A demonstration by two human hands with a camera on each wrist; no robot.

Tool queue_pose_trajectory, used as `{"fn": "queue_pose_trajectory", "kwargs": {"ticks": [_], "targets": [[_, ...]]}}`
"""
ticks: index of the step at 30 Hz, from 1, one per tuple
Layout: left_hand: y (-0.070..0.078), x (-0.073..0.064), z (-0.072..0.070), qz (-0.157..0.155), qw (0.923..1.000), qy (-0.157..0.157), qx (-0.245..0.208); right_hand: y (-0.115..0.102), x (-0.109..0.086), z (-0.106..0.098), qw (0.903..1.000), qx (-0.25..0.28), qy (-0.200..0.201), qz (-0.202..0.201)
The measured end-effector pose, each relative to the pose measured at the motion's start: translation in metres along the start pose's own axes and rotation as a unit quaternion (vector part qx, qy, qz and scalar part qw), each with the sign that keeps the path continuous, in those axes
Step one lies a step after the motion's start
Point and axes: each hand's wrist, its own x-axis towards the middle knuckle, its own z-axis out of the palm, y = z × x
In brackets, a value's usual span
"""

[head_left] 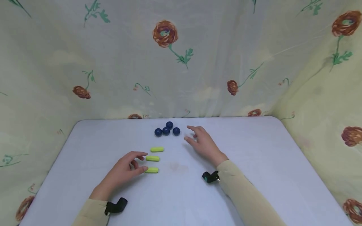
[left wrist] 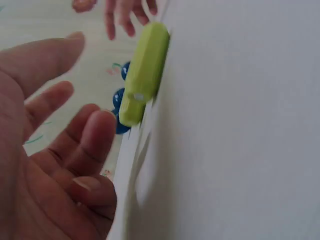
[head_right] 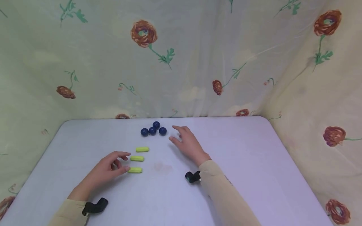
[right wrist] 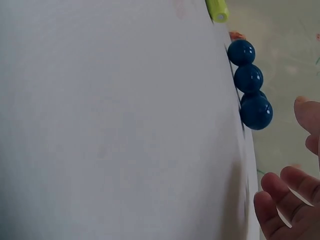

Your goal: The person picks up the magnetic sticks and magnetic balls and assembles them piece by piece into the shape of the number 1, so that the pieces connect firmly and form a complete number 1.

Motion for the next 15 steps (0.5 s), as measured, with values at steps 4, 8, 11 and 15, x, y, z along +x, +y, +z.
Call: {"fn": "queue_pose_trajectory", "kwargs": {"ticks": [4,8,11,15], "targets": [[-0.007,-0.006,0.009,0.022,0.9994,0.016,-0.023,0.001,0.006,0.010,0.9999,0.012,-0.002,-0.002],[-0.012,-0.007,0.017,0.035,0.9984,0.038,-0.024,0.000,0.012,0.018,0.9998,0.021,0.003,-0.002],[-0.013,-0.007,0.021,0.034,0.9982,0.048,-0.013,-0.001,0.015,0.022,0.9997,0.022,0.006,-0.004],[-0.014,-0.007,0.024,0.028,0.9981,0.053,0.015,-0.005,0.019,0.026,0.9997,0.024,0.003,-0.005]]}}
